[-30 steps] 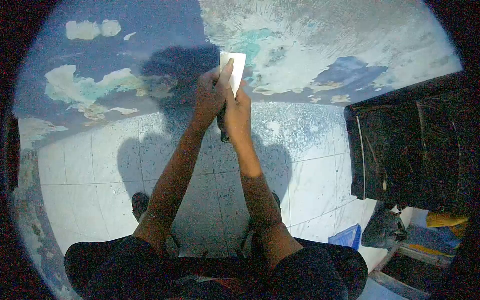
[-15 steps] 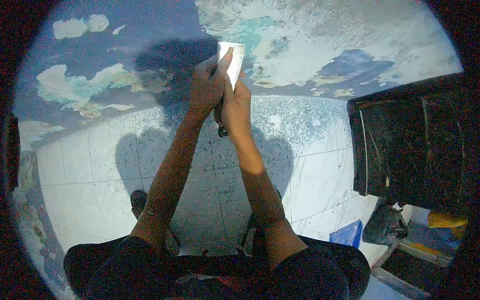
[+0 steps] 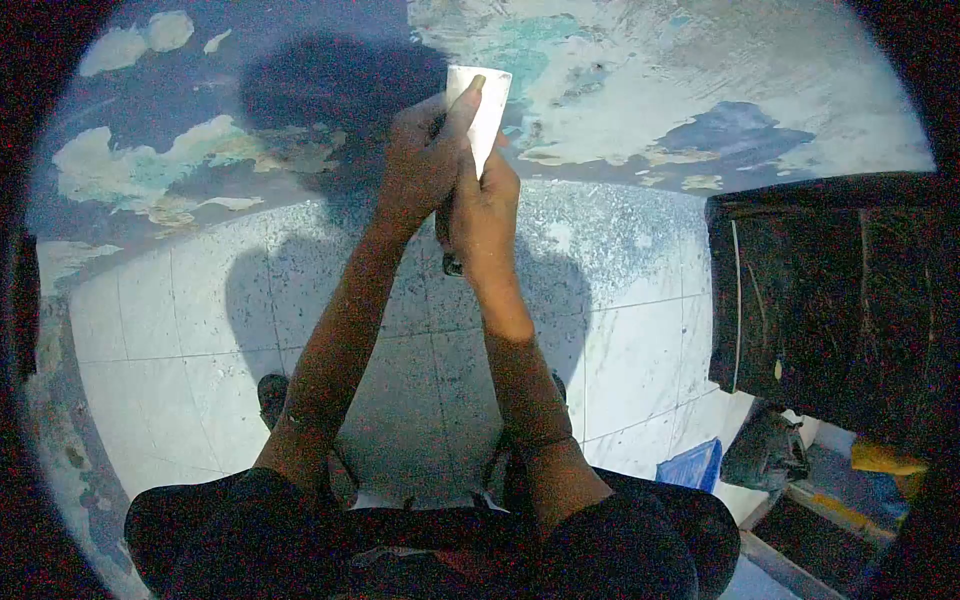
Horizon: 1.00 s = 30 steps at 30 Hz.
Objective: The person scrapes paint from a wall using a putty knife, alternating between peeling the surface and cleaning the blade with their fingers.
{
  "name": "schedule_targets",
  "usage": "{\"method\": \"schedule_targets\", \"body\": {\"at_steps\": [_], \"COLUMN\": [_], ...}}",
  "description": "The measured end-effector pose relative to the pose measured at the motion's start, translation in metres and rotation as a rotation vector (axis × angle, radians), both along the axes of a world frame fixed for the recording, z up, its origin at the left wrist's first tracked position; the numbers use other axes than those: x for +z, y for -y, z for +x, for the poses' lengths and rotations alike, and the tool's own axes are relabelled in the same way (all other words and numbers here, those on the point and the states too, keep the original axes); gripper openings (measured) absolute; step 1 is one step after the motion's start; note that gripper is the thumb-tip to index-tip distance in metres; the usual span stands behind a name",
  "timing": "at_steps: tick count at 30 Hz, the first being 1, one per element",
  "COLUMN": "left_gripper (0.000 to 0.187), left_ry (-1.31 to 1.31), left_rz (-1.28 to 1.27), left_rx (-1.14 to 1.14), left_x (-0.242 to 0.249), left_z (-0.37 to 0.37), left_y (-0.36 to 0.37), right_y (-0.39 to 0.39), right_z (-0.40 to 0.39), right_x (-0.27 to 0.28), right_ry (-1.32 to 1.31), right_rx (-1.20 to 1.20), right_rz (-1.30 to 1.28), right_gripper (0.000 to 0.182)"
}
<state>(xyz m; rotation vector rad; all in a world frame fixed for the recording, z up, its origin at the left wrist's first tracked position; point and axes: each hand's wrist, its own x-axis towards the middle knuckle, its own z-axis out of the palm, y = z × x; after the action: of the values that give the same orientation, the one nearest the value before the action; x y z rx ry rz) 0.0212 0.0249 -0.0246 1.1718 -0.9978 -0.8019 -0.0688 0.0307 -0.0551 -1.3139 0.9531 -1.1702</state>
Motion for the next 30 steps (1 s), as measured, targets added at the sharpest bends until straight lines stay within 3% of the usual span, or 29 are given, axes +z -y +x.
{"method": "schedule_targets", "body": {"at_steps": [5, 7, 9, 10, 11, 13, 15, 17, 21, 23, 24, 30], "left_gripper": [0.042, 0.045, 0.049, 0.033, 0.033, 0.053, 0.051, 0.05, 0.046, 0.043, 0.042, 0.042], "left_ry": [0.122, -0.002, 0.094, 0.024, 0.033, -0.026, 0.016, 0.066, -0.003, -0.075, -0.165, -0.162], "left_rz": [-0.102, -0.206, -0.303, -0.126, -0.145, -0.272, -0.272, -0.101, -0.062, 0.029, 0.011, 0.053], "left_rx": [0.1, 0.055, 0.009, 0.02, 0.028, 0.023, 0.002, -0.024, -0.012, -0.042, -0.042, -0.064], "left_x": [0.009, 0.035, 0.066, 0.104, 0.099, 0.076, 0.08, 0.059, 0.021, 0.016, 0.015, 0.018], "left_z": [0.002, -0.001, 0.003, -0.001, -0.004, -0.007, -0.007, -0.007, -0.009, -0.007, -0.01, -0.004], "left_y": [0.008, 0.017, 0.024, 0.015, 0.022, 0.039, 0.014, 0.005, -0.004, -0.004, -0.004, -0.003], "right_y": [0.004, 0.01, 0.017, 0.018, 0.019, 0.016, 0.009, -0.001, -0.007, -0.008, -0.004, -0.005], "right_z": [0.006, 0.008, 0.009, 0.009, 0.009, 0.006, 0.0, -0.006, -0.016, -0.011, -0.011, -0.008], "right_x": [0.026, 0.054, 0.085, 0.094, 0.099, 0.101, 0.087, 0.067, 0.038, 0.034, 0.026, 0.024], "right_ry": [-0.084, -0.133, 0.057, 0.12, 0.13, 0.096, 0.109, 0.049, -0.018, 0.037, -0.069, -0.05], "right_rx": [-0.072, -0.125, -0.056, -0.035, -0.026, -0.02, 0.002, 0.014, 0.08, 0.097, 0.06, 0.057], "right_rz": [-0.077, -0.132, -0.184, -0.159, -0.178, -0.147, -0.103, 0.025, 0.068, 0.152, 0.089, 0.124], "right_gripper": [0.029, 0.029, 0.039, 0.037, 0.037, 0.034, 0.031, 0.029, 0.027, 0.027, 0.028, 0.032]}}
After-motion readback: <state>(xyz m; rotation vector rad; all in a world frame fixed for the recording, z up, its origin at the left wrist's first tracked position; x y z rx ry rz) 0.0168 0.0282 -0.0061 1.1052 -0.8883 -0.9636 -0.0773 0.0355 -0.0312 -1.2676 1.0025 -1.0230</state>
